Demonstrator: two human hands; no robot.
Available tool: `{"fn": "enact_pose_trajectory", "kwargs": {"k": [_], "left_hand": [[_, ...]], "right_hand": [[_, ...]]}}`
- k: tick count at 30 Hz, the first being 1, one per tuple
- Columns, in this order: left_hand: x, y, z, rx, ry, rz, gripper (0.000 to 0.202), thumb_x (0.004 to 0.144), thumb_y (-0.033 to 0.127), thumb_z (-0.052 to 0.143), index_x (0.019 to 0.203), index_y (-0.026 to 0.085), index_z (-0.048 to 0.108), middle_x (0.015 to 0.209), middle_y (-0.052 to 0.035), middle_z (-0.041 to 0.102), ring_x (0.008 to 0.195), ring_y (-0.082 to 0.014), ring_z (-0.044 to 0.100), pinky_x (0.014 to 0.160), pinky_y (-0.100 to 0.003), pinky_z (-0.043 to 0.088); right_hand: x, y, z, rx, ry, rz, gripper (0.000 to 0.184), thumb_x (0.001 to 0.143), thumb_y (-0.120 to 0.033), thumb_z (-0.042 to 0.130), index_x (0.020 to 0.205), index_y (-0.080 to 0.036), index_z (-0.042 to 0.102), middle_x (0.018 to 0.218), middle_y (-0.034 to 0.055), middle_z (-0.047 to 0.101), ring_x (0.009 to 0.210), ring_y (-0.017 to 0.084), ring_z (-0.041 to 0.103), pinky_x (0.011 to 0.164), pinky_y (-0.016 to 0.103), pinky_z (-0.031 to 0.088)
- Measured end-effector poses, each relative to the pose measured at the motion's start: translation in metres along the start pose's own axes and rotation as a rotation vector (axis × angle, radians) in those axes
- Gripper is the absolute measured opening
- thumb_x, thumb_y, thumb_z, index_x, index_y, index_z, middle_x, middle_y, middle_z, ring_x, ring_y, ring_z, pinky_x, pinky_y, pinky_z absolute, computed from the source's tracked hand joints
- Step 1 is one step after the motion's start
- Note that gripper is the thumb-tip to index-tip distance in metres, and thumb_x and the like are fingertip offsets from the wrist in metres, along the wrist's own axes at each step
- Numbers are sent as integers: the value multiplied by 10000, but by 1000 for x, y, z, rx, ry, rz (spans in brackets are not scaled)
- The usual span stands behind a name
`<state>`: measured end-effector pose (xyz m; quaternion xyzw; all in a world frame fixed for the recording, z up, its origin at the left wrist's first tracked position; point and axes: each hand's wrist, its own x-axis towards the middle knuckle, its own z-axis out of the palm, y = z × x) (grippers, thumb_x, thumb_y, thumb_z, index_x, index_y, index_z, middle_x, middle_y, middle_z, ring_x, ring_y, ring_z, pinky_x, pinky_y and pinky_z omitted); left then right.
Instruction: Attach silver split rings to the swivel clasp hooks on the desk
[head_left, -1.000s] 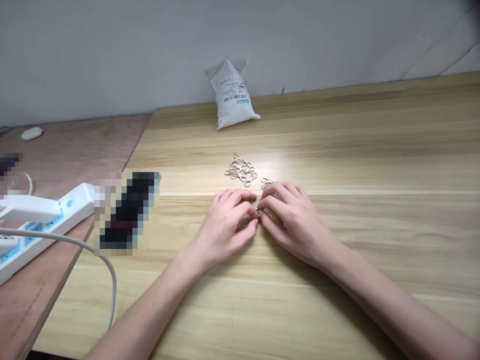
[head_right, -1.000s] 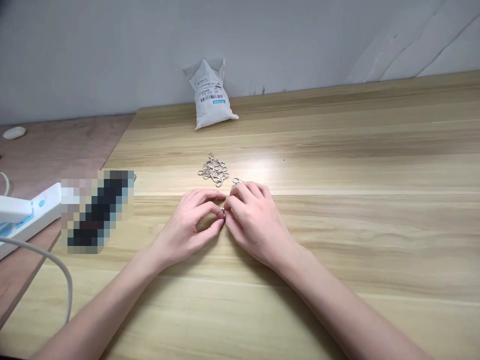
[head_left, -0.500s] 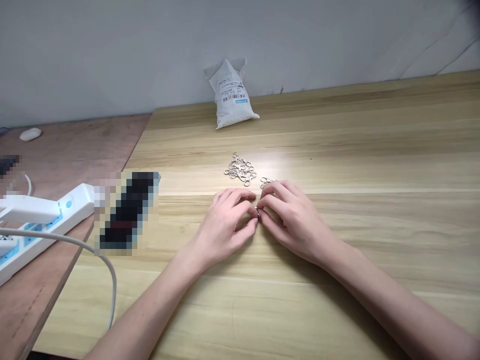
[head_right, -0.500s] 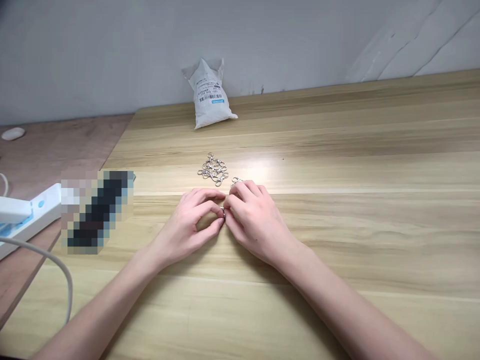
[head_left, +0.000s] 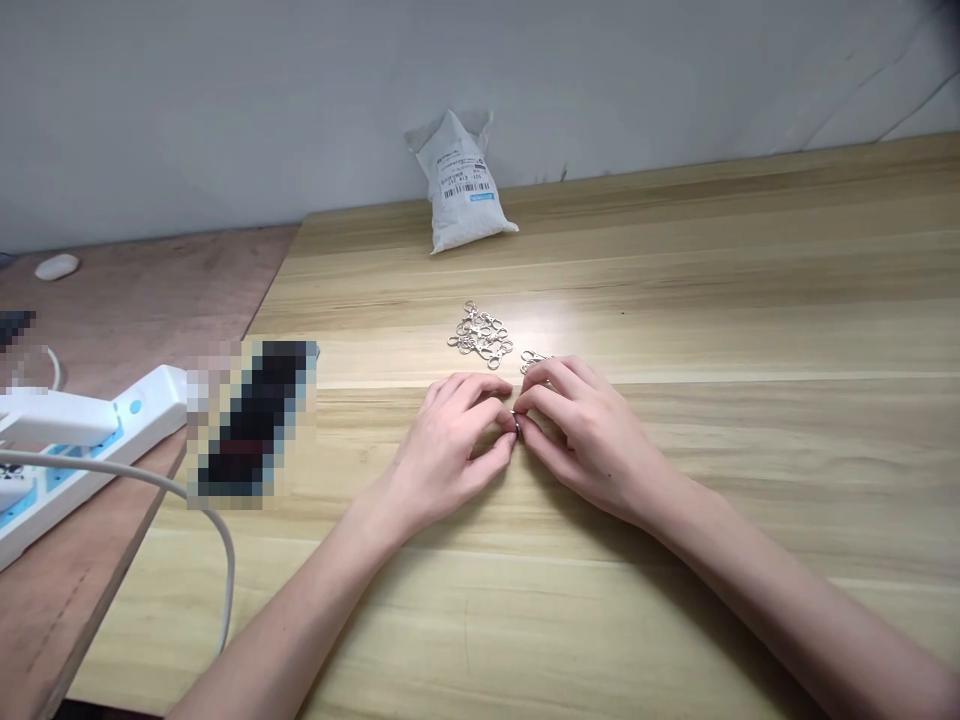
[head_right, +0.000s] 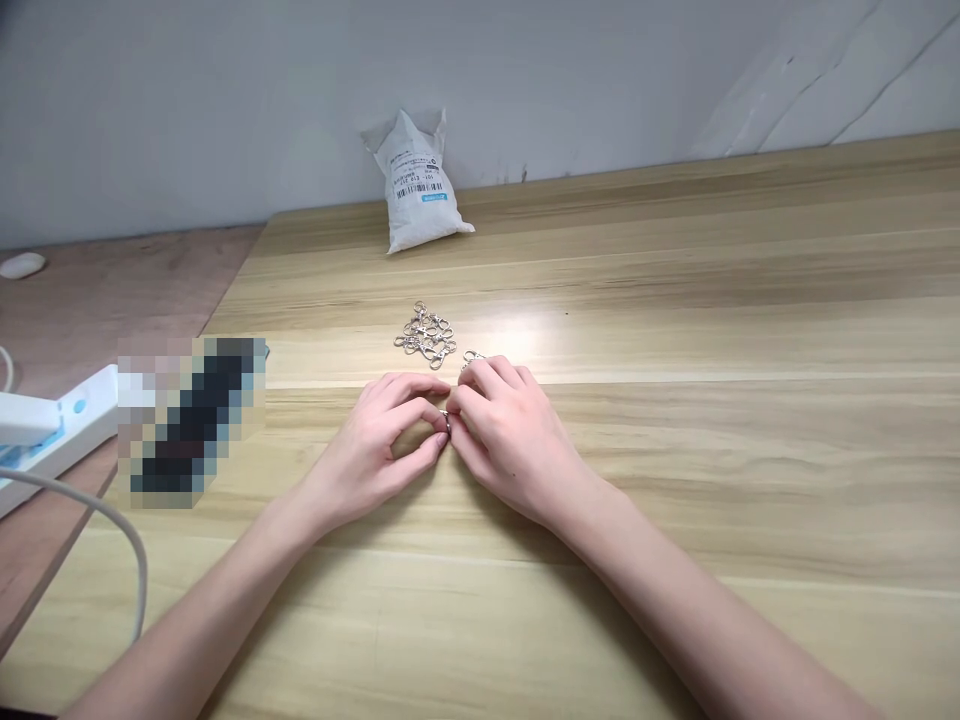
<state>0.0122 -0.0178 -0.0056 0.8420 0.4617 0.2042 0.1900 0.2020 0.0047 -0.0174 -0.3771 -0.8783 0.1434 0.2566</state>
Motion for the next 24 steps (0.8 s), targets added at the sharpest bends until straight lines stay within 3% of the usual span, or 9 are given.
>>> {"fn": "enact_pose_trajectory", "kwargs": {"k": [24], "left_hand": [[0,1,-2,23,-7,6,72,899,164,541,925,204,595,1218,-41,594,1190,-205,512,1016,-376,396]], "right_hand": [[-1,3,0,11,-1,-1,112,909,-156,488,879,-182,593,996,105,612,965,255,527,804,408,456]]}}
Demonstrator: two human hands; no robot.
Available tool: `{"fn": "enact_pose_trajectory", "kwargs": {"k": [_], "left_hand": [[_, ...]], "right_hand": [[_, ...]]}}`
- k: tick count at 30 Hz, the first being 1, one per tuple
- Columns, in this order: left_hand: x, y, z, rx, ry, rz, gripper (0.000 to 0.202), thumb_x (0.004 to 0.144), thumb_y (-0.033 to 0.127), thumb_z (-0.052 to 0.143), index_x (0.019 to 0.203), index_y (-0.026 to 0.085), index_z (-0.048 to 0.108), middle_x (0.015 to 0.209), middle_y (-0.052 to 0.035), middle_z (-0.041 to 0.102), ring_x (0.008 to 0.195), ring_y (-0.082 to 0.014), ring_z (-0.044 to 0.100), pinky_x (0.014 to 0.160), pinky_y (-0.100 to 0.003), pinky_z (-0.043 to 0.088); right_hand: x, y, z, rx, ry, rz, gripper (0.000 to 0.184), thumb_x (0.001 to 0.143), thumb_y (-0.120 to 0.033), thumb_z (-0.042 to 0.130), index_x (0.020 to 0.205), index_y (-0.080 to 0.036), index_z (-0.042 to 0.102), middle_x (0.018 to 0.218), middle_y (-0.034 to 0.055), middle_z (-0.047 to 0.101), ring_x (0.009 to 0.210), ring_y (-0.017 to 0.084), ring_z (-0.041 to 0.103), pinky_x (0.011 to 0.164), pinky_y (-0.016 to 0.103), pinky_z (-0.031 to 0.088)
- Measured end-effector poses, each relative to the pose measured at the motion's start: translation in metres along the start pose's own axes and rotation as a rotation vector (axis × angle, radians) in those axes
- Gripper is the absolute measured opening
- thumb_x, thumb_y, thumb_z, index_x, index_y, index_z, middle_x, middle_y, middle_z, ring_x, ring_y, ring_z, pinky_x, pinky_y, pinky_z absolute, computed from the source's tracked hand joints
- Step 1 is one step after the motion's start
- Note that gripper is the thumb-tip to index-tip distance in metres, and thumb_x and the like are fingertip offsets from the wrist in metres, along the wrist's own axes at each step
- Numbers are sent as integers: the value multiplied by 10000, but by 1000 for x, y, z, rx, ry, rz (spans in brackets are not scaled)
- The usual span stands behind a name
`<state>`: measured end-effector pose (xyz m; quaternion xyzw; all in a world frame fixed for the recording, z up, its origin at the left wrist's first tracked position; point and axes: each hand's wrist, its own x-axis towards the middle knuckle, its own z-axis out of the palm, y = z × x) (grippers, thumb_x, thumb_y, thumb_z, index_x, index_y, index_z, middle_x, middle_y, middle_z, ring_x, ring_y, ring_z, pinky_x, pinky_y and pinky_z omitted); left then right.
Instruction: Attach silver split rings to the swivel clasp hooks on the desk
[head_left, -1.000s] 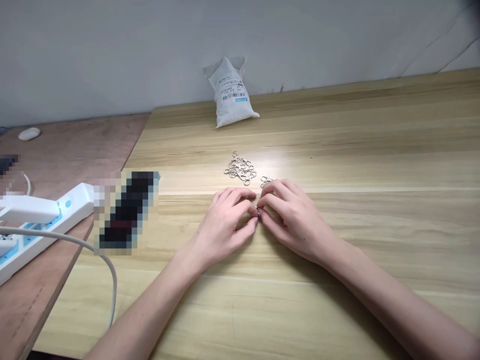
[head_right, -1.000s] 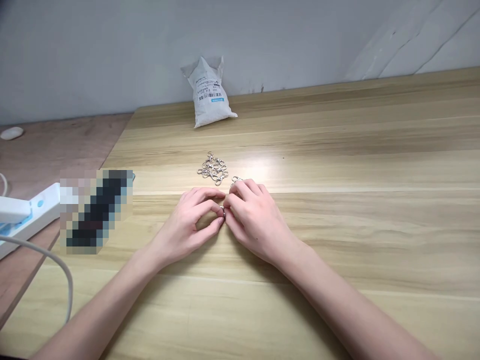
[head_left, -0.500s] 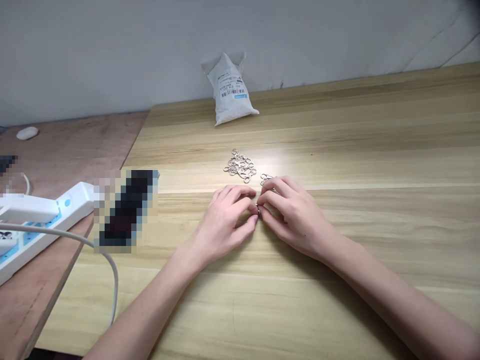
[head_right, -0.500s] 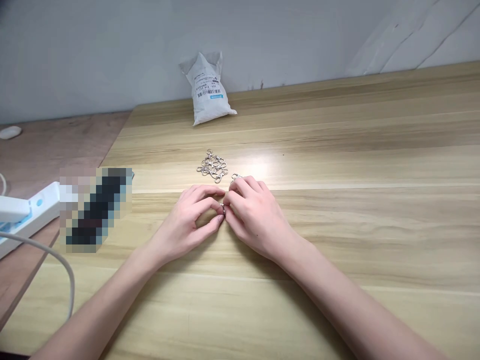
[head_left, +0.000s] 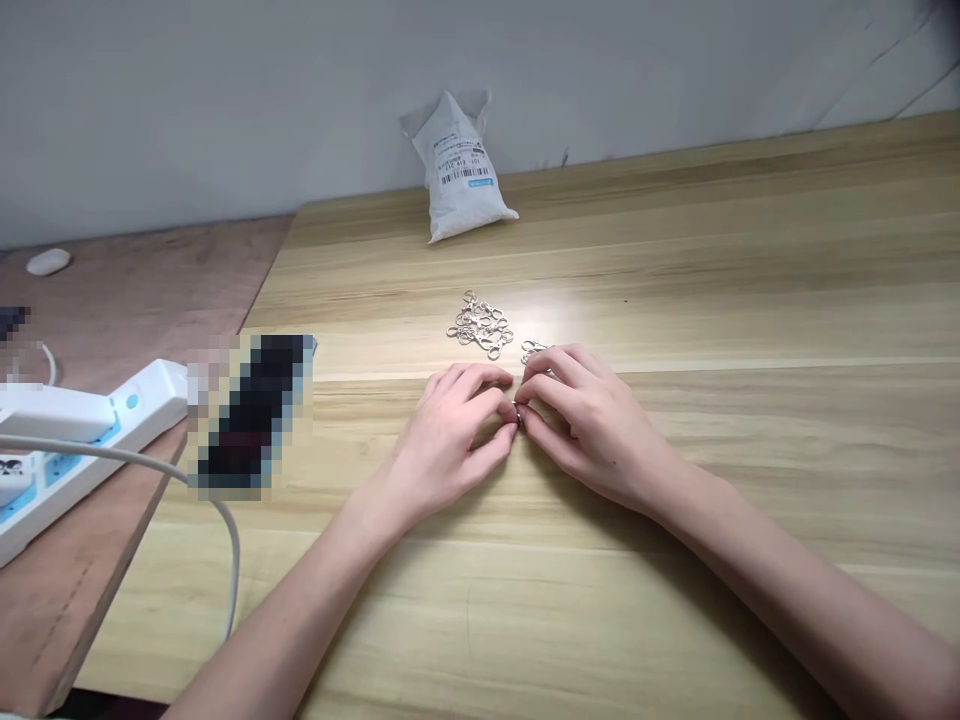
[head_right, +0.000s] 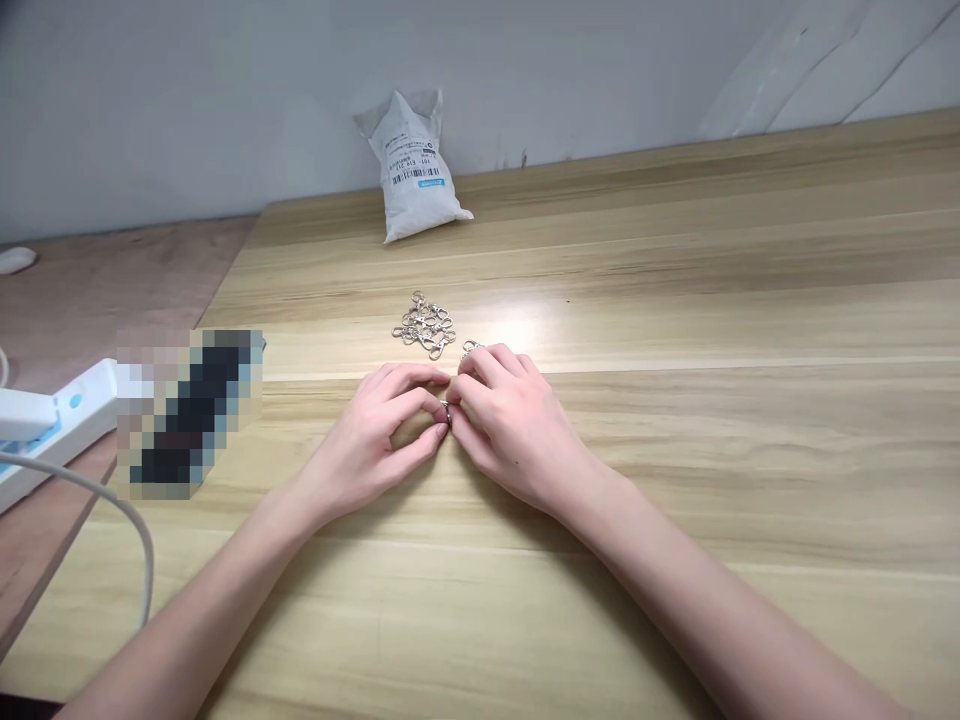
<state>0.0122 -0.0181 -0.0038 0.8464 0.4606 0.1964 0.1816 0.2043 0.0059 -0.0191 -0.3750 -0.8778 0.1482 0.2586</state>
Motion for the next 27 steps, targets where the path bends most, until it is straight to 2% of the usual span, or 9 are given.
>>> {"fn": "enact_pose_trajectory", "kwargs": {"k": [27], "left_hand": [[1,-1,0,14,-17,5,72,914,187,530,931,207,597,1229,-59,589,1203,-221,504,1013,-387,396]], "right_hand": [[0,1,-3,-8,-14,-7,101,891,-155,505,884,-196,597,1023,110,609,990,269,527,801,410,458]]}}
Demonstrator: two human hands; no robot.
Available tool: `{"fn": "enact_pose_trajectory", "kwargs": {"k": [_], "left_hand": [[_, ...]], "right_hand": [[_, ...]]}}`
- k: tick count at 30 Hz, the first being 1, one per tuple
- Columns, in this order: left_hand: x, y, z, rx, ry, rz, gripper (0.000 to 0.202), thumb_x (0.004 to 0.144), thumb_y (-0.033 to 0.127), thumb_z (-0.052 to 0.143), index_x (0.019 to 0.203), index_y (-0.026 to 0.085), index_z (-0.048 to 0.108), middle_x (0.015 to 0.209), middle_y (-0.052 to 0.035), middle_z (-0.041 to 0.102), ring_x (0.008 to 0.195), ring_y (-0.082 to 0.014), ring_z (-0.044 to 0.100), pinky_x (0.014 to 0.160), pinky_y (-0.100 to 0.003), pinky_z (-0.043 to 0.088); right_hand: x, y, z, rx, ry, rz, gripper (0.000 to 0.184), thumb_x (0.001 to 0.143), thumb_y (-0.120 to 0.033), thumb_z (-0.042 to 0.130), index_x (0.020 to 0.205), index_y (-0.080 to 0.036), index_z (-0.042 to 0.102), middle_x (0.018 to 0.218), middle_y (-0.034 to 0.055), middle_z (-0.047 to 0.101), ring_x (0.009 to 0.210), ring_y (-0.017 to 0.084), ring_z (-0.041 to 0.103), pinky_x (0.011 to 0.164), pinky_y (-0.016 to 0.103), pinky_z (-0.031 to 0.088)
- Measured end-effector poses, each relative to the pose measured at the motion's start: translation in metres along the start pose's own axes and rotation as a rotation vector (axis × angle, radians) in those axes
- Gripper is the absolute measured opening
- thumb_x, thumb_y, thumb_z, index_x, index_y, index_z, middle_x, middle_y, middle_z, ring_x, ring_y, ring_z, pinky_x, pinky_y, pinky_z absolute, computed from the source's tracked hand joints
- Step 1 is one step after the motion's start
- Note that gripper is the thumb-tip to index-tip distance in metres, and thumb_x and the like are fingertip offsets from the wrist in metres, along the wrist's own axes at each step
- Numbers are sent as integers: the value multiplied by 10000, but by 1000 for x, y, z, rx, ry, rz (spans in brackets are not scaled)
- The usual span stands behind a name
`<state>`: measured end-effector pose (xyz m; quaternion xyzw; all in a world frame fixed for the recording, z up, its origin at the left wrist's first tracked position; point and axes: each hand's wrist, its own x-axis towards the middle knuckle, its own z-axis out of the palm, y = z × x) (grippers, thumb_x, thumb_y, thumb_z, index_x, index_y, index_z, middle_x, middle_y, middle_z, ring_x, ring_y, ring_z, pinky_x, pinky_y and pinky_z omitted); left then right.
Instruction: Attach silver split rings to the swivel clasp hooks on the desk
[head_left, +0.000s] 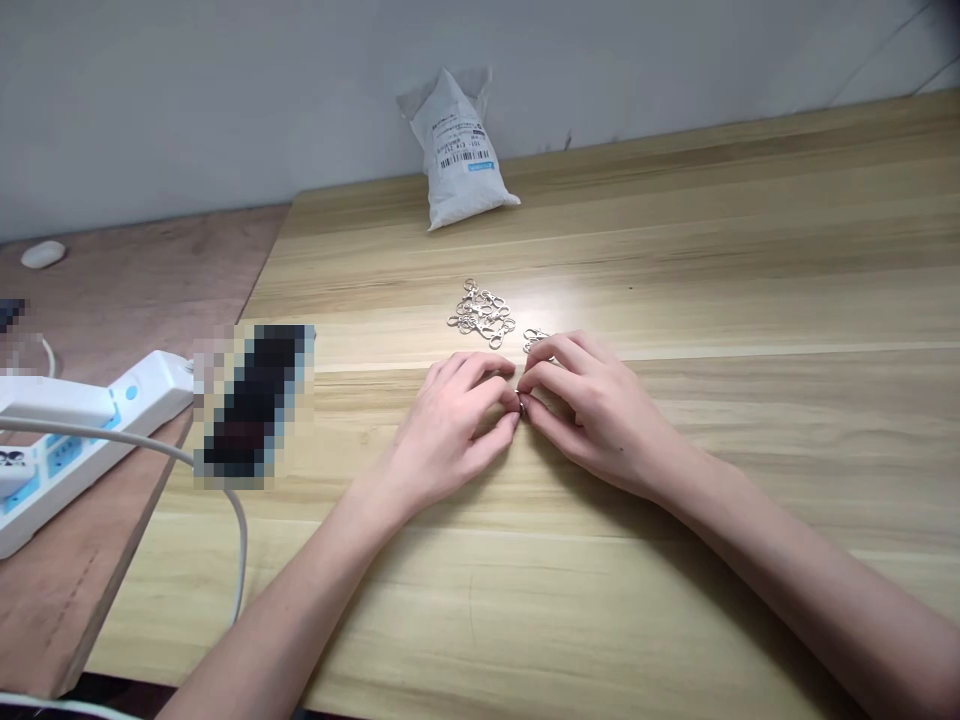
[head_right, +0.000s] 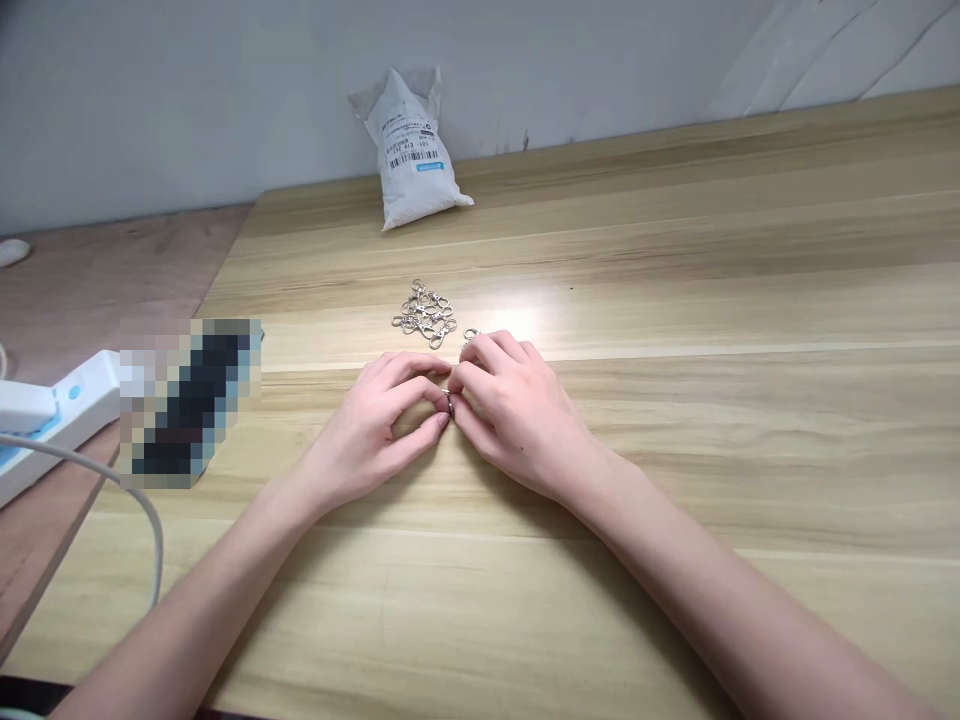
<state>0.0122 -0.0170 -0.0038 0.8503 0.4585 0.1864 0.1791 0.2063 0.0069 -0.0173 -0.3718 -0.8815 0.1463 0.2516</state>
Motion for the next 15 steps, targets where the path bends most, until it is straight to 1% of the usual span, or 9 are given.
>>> {"fn": "enact_pose_trajectory", "kwargs": {"k": [15], "left_hand": [[0,0,0,5,0,-2,72,909,187,543,934,205,609,1223,-47,592,1201,-212,505,1025,-388,397]], "right_hand": [[0,-1,-1,-1,-6,4,105,886,-151,506,880,-190,604,1022,115,613,991,272,534,805,419,467]]}}
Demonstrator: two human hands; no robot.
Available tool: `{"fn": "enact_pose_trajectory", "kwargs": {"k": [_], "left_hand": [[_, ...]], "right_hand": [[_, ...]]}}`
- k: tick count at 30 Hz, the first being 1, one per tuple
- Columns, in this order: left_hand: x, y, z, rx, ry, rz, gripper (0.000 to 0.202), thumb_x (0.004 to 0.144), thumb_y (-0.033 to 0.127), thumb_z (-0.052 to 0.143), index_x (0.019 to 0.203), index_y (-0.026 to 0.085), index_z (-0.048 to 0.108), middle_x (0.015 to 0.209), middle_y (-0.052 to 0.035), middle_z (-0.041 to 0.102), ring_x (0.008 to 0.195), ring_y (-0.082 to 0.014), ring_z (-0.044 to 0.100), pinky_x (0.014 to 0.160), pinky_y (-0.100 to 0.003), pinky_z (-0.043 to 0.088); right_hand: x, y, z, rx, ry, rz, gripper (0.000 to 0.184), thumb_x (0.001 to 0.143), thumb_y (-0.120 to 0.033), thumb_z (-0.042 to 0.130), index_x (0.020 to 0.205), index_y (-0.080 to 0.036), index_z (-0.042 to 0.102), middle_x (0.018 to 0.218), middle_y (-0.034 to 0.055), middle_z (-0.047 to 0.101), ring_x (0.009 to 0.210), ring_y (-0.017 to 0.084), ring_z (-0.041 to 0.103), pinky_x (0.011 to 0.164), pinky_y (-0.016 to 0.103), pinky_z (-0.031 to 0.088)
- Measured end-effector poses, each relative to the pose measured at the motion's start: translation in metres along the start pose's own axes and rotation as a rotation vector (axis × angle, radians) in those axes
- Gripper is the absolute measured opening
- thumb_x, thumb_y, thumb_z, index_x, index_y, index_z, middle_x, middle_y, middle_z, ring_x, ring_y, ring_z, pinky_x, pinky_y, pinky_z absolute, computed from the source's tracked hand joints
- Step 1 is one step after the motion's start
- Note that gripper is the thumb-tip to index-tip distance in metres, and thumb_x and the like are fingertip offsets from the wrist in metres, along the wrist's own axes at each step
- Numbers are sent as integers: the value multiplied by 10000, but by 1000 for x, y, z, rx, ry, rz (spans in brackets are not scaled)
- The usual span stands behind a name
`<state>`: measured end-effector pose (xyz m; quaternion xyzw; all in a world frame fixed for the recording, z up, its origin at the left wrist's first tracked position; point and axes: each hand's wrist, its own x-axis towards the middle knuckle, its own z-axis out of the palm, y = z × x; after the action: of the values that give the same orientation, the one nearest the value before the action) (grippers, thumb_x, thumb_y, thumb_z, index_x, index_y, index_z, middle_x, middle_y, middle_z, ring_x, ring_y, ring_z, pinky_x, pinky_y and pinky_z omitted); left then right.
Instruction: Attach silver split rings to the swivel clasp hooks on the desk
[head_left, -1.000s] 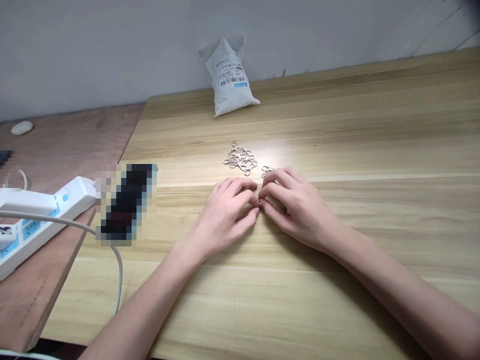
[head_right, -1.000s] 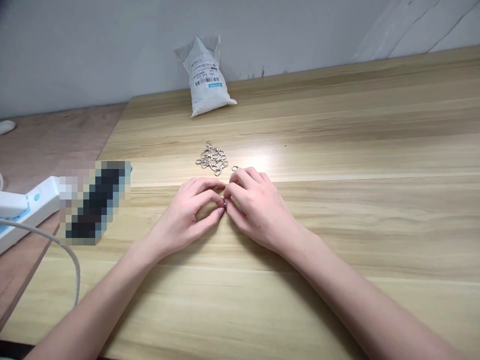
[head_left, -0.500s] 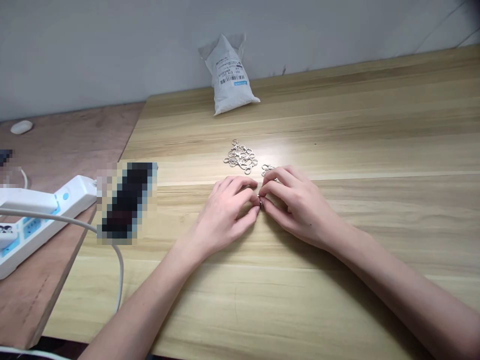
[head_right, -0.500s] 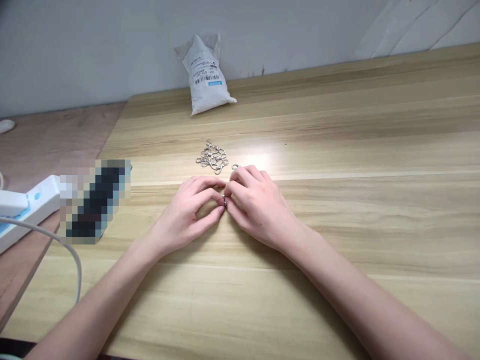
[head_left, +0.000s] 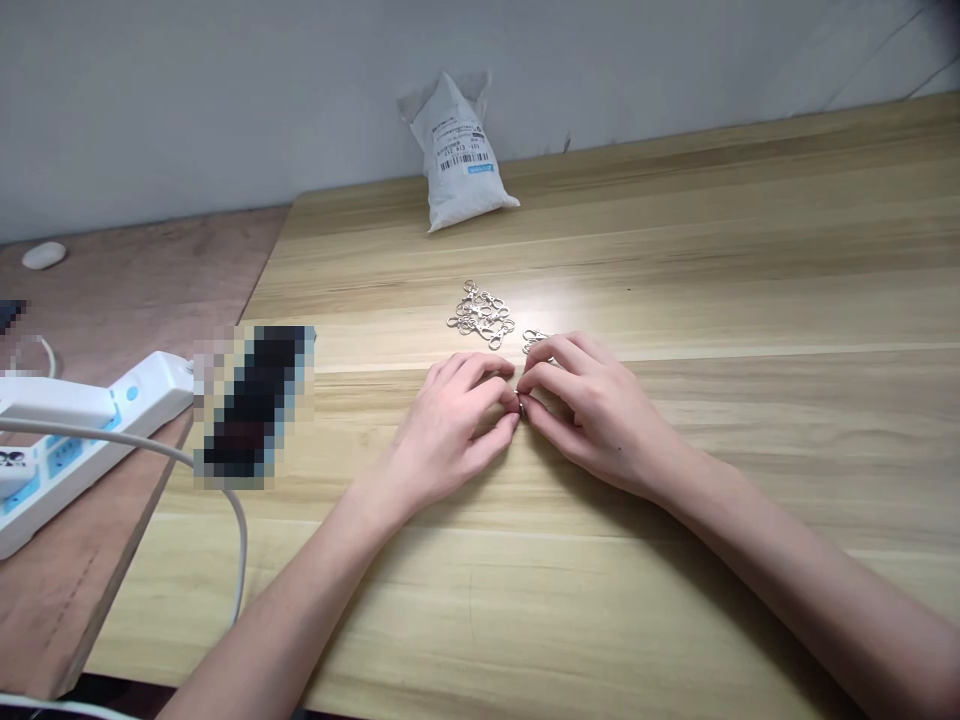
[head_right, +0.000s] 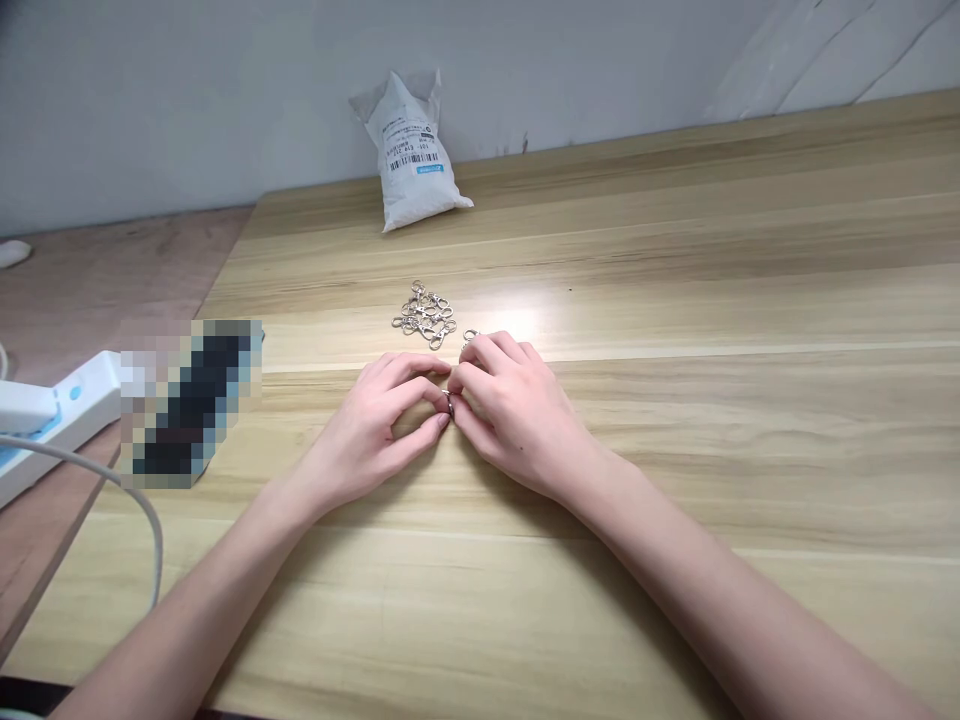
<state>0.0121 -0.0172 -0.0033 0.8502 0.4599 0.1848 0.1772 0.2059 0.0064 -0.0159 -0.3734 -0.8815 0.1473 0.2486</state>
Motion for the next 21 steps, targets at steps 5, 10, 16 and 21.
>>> {"fn": "enact_pose_trajectory", "kwargs": {"k": [5,10,16,21], "left_hand": [[0,1,0,-2,3,-1,81,909,183,537,942,210,605,1229,-51,592,1203,-219,505,1021,-395,401],[-1,0,0,-3,7,3,65,909,184,538,936,206,593,1231,-51,589,1204,-214,504,1020,-383,400],[-1,0,0,-3,3,4,67,911,181,538,941,202,595,1228,-56,587,1212,-209,498,1028,-378,388],[-1,0,1,-2,9,9,78,914,175,531,956,205,590,1227,-56,588,1208,-209,499,1027,-381,387]], "right_hand": [[0,0,1,-3,7,-5,108,879,-148,507,880,-198,602,1015,112,615,984,270,536,797,417,467],[0,1,1,2,4,-1,106,880,-146,505,877,-196,598,1021,114,616,985,273,536,799,422,468],[-1,1,0,1,-2,2,105,892,-153,497,879,-190,594,1026,115,610,993,269,533,814,420,463],[-1,1,0,6,-1,-6,112,897,-153,488,889,-194,592,1027,112,609,990,265,527,819,421,462]]}}
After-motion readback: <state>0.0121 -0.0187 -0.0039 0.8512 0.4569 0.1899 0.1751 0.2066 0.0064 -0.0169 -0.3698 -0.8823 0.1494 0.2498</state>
